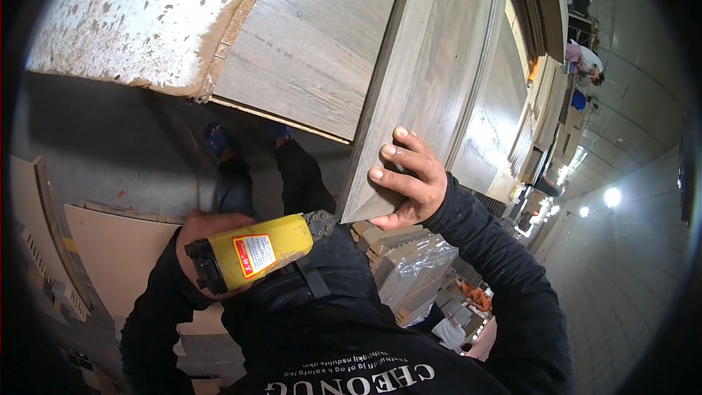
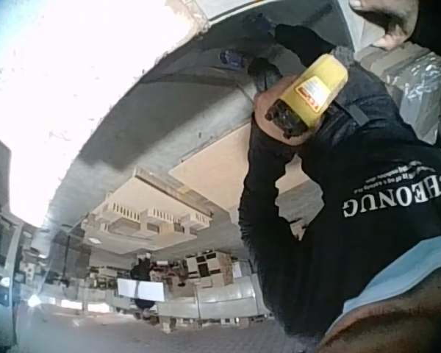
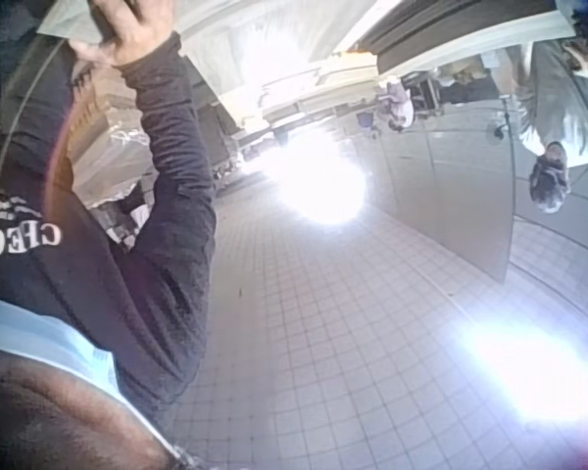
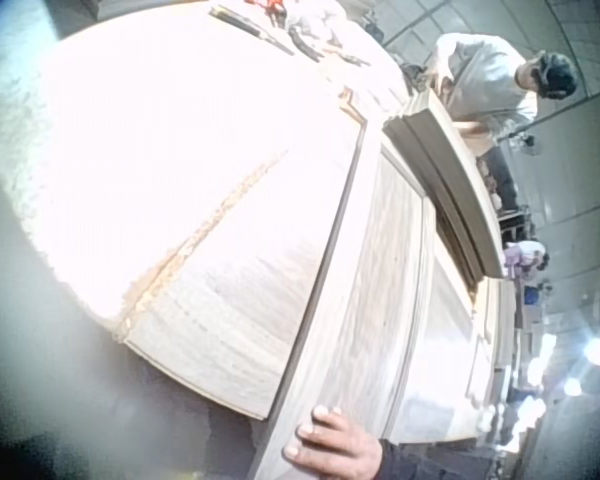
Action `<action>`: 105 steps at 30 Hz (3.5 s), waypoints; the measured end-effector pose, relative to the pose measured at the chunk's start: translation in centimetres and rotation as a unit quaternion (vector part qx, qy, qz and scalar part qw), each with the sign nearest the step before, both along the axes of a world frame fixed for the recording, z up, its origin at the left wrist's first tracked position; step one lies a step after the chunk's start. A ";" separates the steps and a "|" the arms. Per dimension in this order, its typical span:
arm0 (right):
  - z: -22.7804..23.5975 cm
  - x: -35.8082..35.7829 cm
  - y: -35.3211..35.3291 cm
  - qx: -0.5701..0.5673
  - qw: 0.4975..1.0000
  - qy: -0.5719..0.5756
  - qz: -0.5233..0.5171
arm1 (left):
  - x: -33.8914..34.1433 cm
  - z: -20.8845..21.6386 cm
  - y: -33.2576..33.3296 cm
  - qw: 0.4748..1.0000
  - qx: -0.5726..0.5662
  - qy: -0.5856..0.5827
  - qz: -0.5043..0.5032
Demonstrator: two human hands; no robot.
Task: The person fits wooden frame trim pieces onto a wooden panel by hand, fastens them with a pneumatic nail gun, and taps the joints of the assembled cabinet door with a hammer.
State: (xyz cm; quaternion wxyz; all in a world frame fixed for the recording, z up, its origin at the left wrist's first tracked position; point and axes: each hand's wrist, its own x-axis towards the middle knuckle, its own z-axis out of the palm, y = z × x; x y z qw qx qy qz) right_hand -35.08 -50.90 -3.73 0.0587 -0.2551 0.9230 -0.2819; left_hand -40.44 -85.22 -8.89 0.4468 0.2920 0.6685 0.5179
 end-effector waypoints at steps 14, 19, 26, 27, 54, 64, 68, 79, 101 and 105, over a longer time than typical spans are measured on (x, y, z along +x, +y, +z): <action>0.9 -0.8 -0.8 -0.034 0.999 -0.033 -0.007 | -0.2 1.7 -0.4 0.993 0.039 -0.089 0.062; 0.6 -0.2 -1.5 0.004 0.999 -0.030 -0.026 | -2.0 5.4 0.1 0.992 0.020 0.073 0.098; 0.5 9.3 -6.6 -0.095 0.834 0.096 -0.534 | -14.7 11.6 -3.1 0.719 -0.001 0.655 0.232; -0.7 10.8 -7.5 -0.193 0.730 0.031 -0.655 | -17.3 12.4 -2.4 0.776 -0.204 0.546 0.242; 4.5 18.3 24.0 -0.398 0.695 -0.005 -0.598 | -45.9 -0.7 27.2 0.949 0.054 -0.031 0.309; 4.3 9.7 32.7 -0.163 0.767 0.143 -0.604 | -36.5 6.4 25.0 0.909 0.050 0.041 0.411; 4.1 6.8 33.1 -0.209 0.776 0.149 -0.576 | -36.4 8.2 22.9 0.881 -0.007 0.061 0.470; 8.7 3.9 26.3 -0.301 0.643 0.311 -0.631 | -37.7 8.5 20.2 0.873 0.006 0.123 0.471; 8.2 1.7 26.1 -0.271 0.529 0.366 -0.715 | -30.1 11.7 22.3 0.822 -0.014 0.349 0.450; 8.9 2.5 26.8 -0.341 0.532 0.315 -0.708 | -28.2 12.4 21.6 0.832 -0.017 0.332 0.445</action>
